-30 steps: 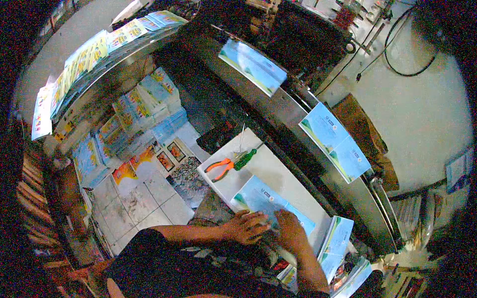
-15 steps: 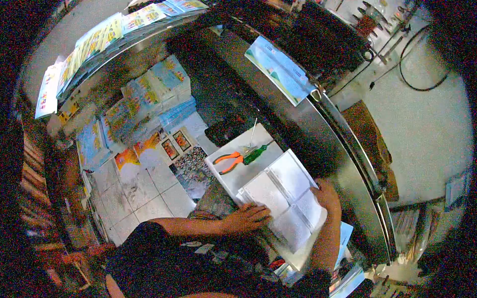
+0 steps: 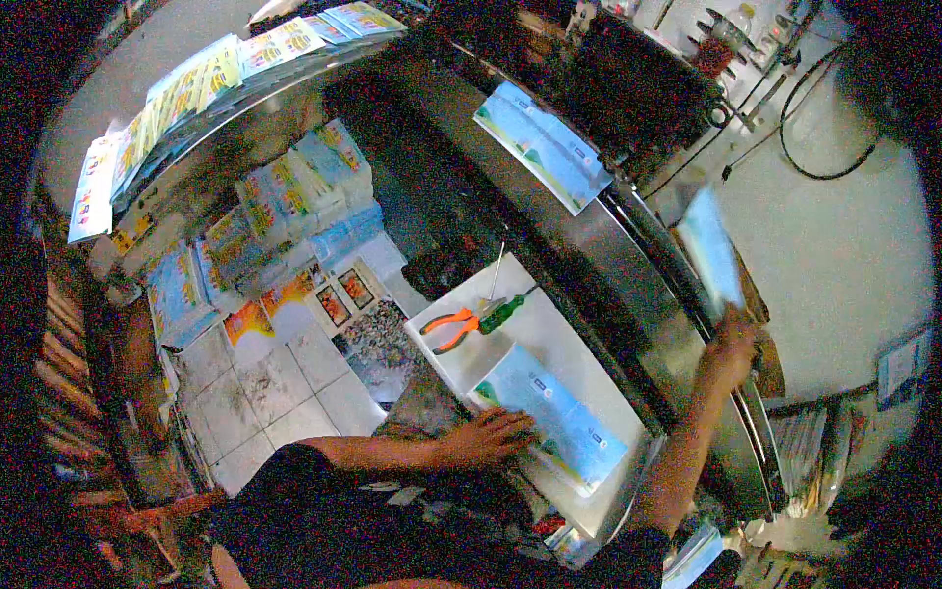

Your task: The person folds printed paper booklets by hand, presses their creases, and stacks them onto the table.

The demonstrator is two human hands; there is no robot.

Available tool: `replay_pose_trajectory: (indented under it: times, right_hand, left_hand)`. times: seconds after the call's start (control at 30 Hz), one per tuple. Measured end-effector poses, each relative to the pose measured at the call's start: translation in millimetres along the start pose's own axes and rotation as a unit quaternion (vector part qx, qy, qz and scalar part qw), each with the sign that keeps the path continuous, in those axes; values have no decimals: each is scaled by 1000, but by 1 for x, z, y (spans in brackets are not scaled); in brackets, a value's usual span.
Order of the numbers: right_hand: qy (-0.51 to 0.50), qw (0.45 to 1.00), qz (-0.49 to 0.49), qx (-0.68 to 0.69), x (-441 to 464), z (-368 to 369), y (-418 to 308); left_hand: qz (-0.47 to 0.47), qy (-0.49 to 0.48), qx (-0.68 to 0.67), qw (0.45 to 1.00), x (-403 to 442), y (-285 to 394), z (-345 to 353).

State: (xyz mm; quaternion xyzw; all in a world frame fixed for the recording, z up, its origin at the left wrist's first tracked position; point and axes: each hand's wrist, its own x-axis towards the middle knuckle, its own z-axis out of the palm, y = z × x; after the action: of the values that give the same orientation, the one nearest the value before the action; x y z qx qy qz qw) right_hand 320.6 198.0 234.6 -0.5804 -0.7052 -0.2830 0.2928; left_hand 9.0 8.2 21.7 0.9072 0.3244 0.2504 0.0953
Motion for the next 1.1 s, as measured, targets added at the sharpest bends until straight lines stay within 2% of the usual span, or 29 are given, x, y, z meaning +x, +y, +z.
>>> replay_pose_trajectory:
  times: [0.03, 0.1, 0.13, 0.2, 0.27, 0.3, 0.33, 0.37, 0.4, 0.43, 0.5, 0.57, 0.63, 0.7, 0.77, 0.8, 0.83, 0.9, 0.93, 1.03, 1.07, 1.1]
  right_hand:
    - [-69, 998, 11, -3, -9, 17, -1]
    - [-99, 994, -54, 2, -33, 39, -8]
    - [-98, 993, -57, 4, -40, 33, -19]
    - [-208, 976, 35, 50, -64, 15, -45]
    - [-316, 944, 5, 97, -91, -1, -64]
    - [-434, 894, 57, 95, -107, -21, -85]
    - [-441, 883, -38, 160, -127, -30, -100]
    - [-471, 866, -65, 154, -142, -42, -123]
    - [-519, 842, -70, 133, -150, -52, -141]
    - [-521, 841, -66, 133, -159, -53, -142]
    - [-474, 857, -143, 141, -174, -52, -141]
    - [-506, 836, -109, 183, -148, -57, -129]
    - [-652, 702, 0, 285, -105, -66, -121]
    - [-646, 698, 4, 309, -94, -54, -105]
    - [-642, 696, -44, 319, -103, -24, -93]
    - [-652, 713, -84, 244, -106, -17, -100]
    - [-651, 713, -89, 242, -101, -17, -99]
    - [-673, 683, -117, 259, -87, -16, -92]
    - [-673, 673, -72, 299, -77, -16, -85]
    - [-543, 814, -20, 205, -50, -3, -69]
    - [-544, 814, -14, 206, -59, 12, -63]
    - [-535, 831, -15, 152, -70, 36, -57]
  left_hand:
    - [-1, 3, 5, 1000, -1, 0, 1]
    - [-6, 26, 20, 999, -3, 2, 3]
    - [-9, 28, 22, 999, -4, 2, 2]
    - [-30, 49, 9, 998, -5, 6, 0]
    - [-38, 62, -30, 997, -2, 9, -3]
    - [-45, 79, -68, 994, 0, 9, -5]
    - [-42, 77, -69, 994, 2, 11, -9]
    - [-38, 107, -75, 991, 4, 12, -13]
    - [-35, 136, -81, 987, 6, 14, -15]
    - [-34, 133, -84, 987, 6, 14, -15]
    - [-16, 150, -88, 985, 7, 16, -16]
    - [-5, 165, -79, 983, 6, 18, -18]
    - [7, 184, -68, 981, 6, 18, -18]
    - [-7, 176, -18, 984, 7, 16, -14]
    - [-11, 152, -8, 988, 5, 13, -13]
    - [-12, 127, 0, 992, 4, 11, -14]
    - [-15, 130, 2, 991, 4, 9, -15]
    - [-15, 95, 14, 995, 4, 7, -16]
    - [-18, 96, 14, 995, 3, 6, -16]
    - [-17, 42, 13, 999, 1, 4, -10]
    - [-18, 35, 12, 999, 2, 4, -7]
    - [-18, 31, 12, 999, 4, 3, -6]
